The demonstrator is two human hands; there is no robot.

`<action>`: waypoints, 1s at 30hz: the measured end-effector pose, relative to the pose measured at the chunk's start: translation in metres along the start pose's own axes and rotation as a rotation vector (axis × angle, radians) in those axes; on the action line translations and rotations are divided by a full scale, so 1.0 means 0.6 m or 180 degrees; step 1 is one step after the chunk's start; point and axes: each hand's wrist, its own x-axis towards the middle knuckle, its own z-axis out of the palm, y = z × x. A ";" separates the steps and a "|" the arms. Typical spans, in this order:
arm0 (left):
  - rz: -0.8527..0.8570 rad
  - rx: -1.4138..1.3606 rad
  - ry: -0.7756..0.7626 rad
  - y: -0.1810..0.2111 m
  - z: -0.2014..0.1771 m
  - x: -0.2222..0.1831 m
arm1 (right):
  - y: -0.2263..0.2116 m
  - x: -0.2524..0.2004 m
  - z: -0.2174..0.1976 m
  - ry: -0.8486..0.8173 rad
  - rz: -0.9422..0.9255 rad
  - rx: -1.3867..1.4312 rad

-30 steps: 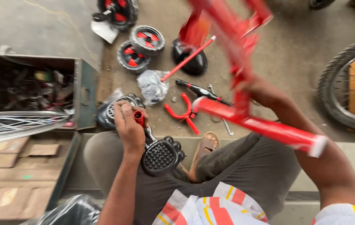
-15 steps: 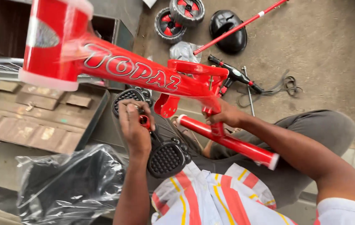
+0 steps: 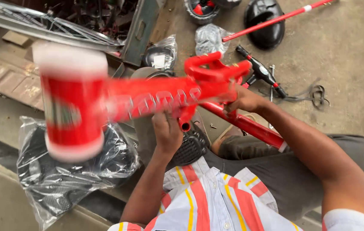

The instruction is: The recorder is unpacking and beginning to assemble a red tricycle, handling the seat and main frame components.

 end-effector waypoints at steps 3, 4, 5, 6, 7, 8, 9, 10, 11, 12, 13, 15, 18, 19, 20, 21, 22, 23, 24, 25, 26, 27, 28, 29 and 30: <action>0.0500 0.0414 0.0065 0.020 -0.040 0.011 | -0.004 -0.025 0.007 0.0108 -0.0050 -0.0094; 0.0462 0.0432 0.0120 0.010 -0.043 0.009 | -0.024 -0.031 0.022 0.0052 -0.0017 -0.0116; 0.0123 0.0159 0.0047 0.001 -0.047 0.006 | -0.045 -0.037 0.039 0.0288 -0.0159 -0.0479; -0.0209 -0.0108 -0.0014 -0.008 -0.054 0.002 | -0.066 -0.041 0.058 0.0507 -0.0318 -0.0843; -0.0239 -0.0085 0.0055 -0.005 -0.057 -0.005 | -0.042 -0.037 0.052 0.0433 -0.0301 -0.0865; -0.0566 -0.0302 0.0033 -0.004 -0.057 -0.005 | -0.020 -0.032 0.042 0.0454 -0.0243 -0.0851; -0.0890 -0.0523 0.0010 -0.002 -0.057 -0.004 | 0.001 -0.027 0.030 0.0474 -0.0185 -0.0838; -0.0877 -0.0538 0.0036 -0.003 -0.057 -0.002 | 0.018 -0.023 0.015 0.0465 -0.0186 -0.0869; -0.0503 -0.0271 0.0018 -0.005 -0.058 0.000 | 0.036 -0.018 -0.001 0.0408 -0.0130 -0.1023; -0.0144 0.0000 0.0010 -0.006 -0.057 -0.001 | 0.055 -0.016 -0.017 0.0341 -0.0061 -0.1179; -0.0147 -0.0013 0.0047 -0.065 -0.055 -0.027 | 0.035 -0.020 -0.010 0.0322 -0.0052 -0.1212; 0.1071 0.1715 -0.0483 -0.181 -0.051 -0.092 | 0.002 -0.030 0.011 0.0482 -0.0186 -0.0499; 0.0721 0.0956 -0.0355 -0.139 -0.047 -0.078 | -0.034 -0.042 0.034 0.0542 -0.0241 -0.0836; 0.0709 0.0947 -0.0313 -0.127 -0.066 -0.096 | -0.053 -0.049 0.042 0.0519 -0.0227 -0.0872; 0.0668 0.0955 -0.0329 -0.117 -0.067 -0.091 | -0.071 -0.055 0.052 0.0563 -0.0532 -0.1009; 0.0626 0.0963 -0.0346 -0.102 -0.053 -0.065 | -0.089 -0.061 0.061 0.0604 -0.0840 -0.1143; 0.0580 0.0971 -0.0366 -0.088 -0.057 -0.066 | -0.081 -0.063 0.057 0.0574 -0.0821 -0.1164; 0.0534 0.0978 -0.0386 -0.076 -0.060 -0.064 | -0.074 -0.066 0.051 0.0567 -0.0820 -0.1181; 0.0493 0.0979 -0.0414 -0.063 -0.061 -0.057 | -0.066 -0.070 0.046 0.0571 -0.0819 -0.1196; 0.0452 0.0979 -0.0443 -0.051 -0.064 -0.056 | -0.066 -0.068 0.041 0.0552 -0.0800 -0.1215; 0.0405 0.0973 -0.0485 -0.039 -0.065 -0.055 | -0.063 -0.071 0.038 0.0605 -0.0927 -0.1192; 0.0358 0.0967 -0.0528 -0.025 -0.065 -0.053 | -0.061 -0.074 0.035 0.0659 -0.1055 -0.1169; 0.0326 0.0973 -0.0570 -0.014 -0.069 -0.050 | -0.055 -0.073 0.032 0.0649 -0.1046 -0.1177; 0.0295 0.0979 -0.0612 -0.001 -0.072 -0.047 | -0.049 -0.073 0.028 0.0655 -0.1029 -0.1142; 0.0271 0.0997 -0.0660 0.011 -0.077 -0.042 | -0.042 -0.070 0.025 0.0663 -0.1025 -0.1100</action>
